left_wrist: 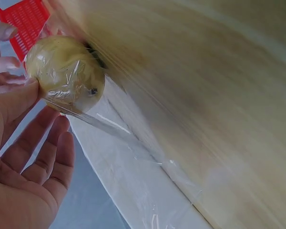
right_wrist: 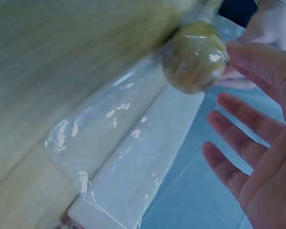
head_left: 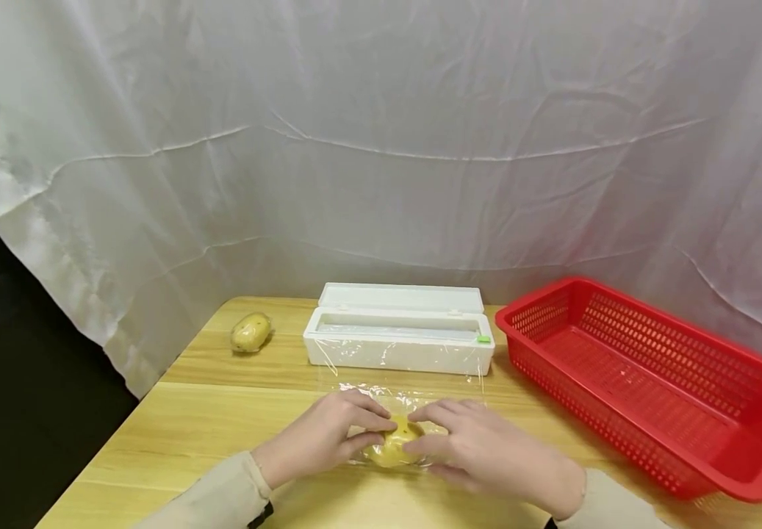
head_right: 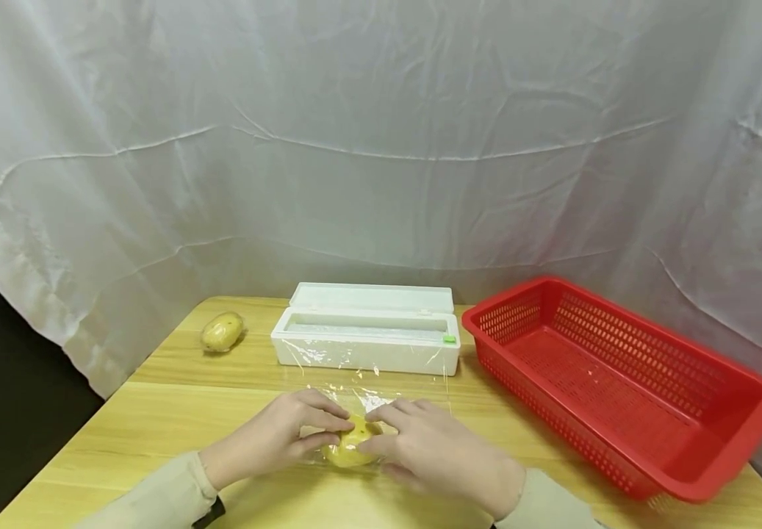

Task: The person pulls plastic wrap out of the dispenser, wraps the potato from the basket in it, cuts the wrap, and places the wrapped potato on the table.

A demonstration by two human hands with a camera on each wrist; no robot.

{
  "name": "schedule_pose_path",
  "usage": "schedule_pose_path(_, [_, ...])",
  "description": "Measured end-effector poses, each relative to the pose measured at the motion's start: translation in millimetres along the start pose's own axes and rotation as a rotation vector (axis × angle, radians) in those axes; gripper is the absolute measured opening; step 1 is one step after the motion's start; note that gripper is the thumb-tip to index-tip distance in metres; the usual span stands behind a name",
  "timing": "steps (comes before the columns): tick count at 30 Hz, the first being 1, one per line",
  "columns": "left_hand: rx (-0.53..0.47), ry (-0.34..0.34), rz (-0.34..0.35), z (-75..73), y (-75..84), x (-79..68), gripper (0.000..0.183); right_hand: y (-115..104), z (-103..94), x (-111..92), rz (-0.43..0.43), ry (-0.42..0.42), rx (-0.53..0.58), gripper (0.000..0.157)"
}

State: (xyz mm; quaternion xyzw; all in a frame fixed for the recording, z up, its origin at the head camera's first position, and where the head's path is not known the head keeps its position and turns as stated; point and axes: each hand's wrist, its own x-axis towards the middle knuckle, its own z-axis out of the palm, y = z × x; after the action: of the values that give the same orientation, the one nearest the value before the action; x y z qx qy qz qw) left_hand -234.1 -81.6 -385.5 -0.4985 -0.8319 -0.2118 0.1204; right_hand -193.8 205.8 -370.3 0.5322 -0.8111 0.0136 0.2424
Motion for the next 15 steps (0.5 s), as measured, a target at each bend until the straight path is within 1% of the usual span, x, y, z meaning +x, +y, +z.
schedule_pose_path(4, [-0.031, -0.008, -0.017, 0.3, -1.2, 0.7, 0.023, -0.9, 6.7, -1.2, 0.024, -0.028, -0.016, 0.044])
schedule_pose_path(10, [-0.081, -0.010, -0.044, 1.6, -4.9, 3.0, 0.023, 1.7, 10.6, -1.3, 0.016, -0.008, -0.004, 0.047])
schedule_pose_path(15, [-0.117, -0.021, -0.079, 3.1, -8.5, 3.1, 0.024, 4.6, 11.4, -1.9, 0.043, -0.027, 0.036, 0.047])
